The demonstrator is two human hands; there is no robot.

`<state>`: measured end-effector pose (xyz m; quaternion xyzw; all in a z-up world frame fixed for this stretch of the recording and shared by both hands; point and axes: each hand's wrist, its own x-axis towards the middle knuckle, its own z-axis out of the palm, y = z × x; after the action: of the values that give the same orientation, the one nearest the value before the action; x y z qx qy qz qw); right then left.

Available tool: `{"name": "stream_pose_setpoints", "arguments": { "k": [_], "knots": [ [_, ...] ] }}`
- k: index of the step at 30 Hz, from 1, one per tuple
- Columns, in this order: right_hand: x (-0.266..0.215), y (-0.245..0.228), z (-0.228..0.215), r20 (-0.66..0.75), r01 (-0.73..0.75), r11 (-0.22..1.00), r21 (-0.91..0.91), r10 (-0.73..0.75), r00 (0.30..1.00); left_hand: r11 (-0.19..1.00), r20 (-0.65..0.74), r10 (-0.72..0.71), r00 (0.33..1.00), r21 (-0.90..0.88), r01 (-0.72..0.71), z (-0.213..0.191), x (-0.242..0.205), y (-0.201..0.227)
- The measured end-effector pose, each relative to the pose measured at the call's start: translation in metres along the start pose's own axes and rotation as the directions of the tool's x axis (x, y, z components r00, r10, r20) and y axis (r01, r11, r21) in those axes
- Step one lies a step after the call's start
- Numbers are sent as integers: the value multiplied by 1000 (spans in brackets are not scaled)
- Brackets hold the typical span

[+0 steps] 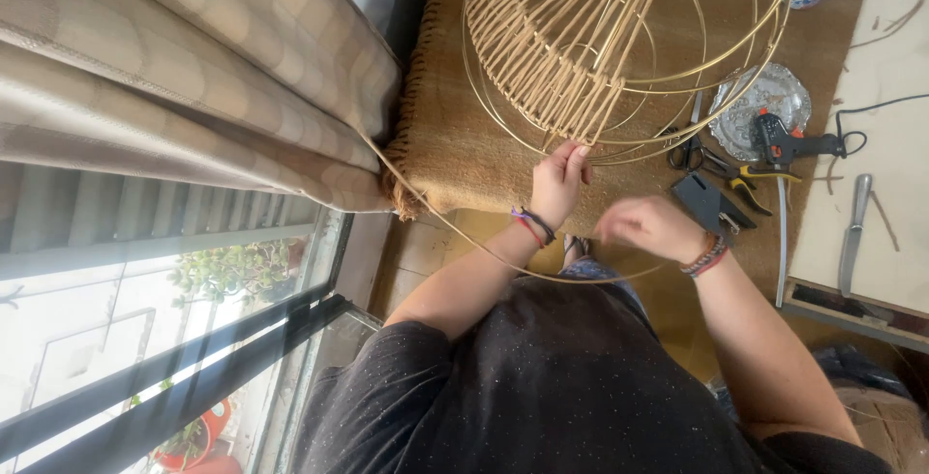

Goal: A person is crafting a lampshade by weaving natural fibers onto a gold wire frame and securing them with a hot glue gun.

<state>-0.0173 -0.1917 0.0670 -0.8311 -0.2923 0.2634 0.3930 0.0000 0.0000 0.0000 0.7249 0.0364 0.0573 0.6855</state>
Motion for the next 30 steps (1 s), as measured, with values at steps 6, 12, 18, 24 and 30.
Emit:
{"name": "stream_pose_setpoints", "arguments": {
  "k": [6,12,18,24,30],
  "knots": [
    [73,6,11,-600,108,915,-389,-341,723,965,-83,-220,972,127,230,12,2,-3],
    [100,-3,-5,-521,218,846,-486,-481,705,818,154,-417,896,492,296,-22,-14,63],
    [117,53,-9,-403,256,865,-432,-438,803,765,796,-365,482,552,-332,-63,-37,146],
    [120,44,-25,-261,130,902,-411,-253,932,336,304,708,638,649,-682,-48,127,238],
    [146,90,-37,-452,51,691,-721,-525,721,357,374,653,658,615,-703,-22,187,205]
  ]
}}
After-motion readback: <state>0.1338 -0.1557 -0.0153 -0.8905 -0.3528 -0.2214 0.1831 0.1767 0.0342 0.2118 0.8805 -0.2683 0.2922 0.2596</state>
